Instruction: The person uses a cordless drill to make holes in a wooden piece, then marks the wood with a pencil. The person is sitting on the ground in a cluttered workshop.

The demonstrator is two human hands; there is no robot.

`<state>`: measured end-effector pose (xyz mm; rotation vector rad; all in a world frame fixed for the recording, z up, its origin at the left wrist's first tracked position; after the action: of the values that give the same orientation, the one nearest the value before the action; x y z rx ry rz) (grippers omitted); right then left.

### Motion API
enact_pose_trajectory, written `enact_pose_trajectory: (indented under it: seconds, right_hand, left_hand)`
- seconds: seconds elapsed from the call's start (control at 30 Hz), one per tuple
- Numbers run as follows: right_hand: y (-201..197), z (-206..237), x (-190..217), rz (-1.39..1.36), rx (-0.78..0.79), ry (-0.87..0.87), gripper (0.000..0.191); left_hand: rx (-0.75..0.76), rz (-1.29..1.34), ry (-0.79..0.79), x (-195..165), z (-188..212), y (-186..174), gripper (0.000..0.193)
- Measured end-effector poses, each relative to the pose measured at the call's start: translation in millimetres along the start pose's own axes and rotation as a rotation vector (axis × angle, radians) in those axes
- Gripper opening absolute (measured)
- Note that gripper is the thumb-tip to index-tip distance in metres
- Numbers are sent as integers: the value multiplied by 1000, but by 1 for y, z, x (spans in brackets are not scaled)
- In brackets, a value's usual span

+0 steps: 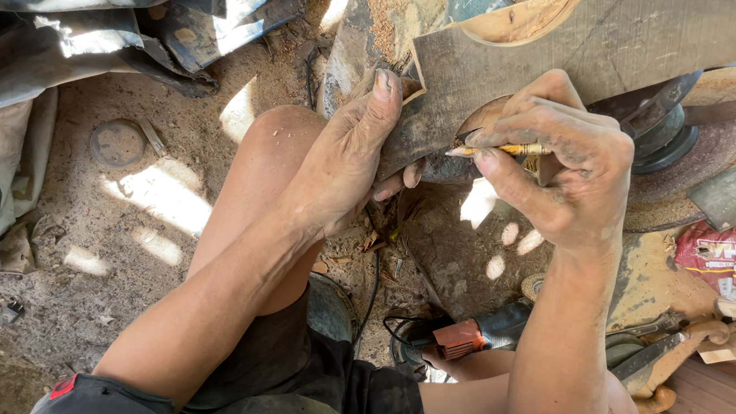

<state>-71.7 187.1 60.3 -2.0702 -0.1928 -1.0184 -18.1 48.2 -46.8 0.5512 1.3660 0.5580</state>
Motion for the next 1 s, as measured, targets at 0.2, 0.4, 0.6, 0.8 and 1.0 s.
enact_pose_trajectory:
  seconds: [0.2,0.4,0.6,0.8,1.0]
  right_hand:
    - [-26,0,-16,-347,-282,23,6]
    - [-83,42,-33,-447,-697,-5,10]
    - [-65,54,-55,-456,-788,264,13]
    - [-4,28,-44,-582,-539,451,35]
    - [19,22,-22,-788,-474,355,59]
  left_hand:
    - [18,76,-31,4,-1,-2,77]
    - [151,285,25,5,9,0,73]
    - [217,546,10,15,5,1,45]
    - [408,637,-19,20,14,19,40]
    - [485,516,-68,40,22,30,52]
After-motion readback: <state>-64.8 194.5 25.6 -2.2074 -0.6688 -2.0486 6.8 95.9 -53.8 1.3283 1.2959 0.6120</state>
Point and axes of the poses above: each hand's wrist, its own z-axis away from the middle knuckle, its own y-axis out of the palm, x = y × z, the point moved 9 cm from there along -z, towards the middle knuckle, and after that the axes turned 1 degree about z, right-handed, at the moved point
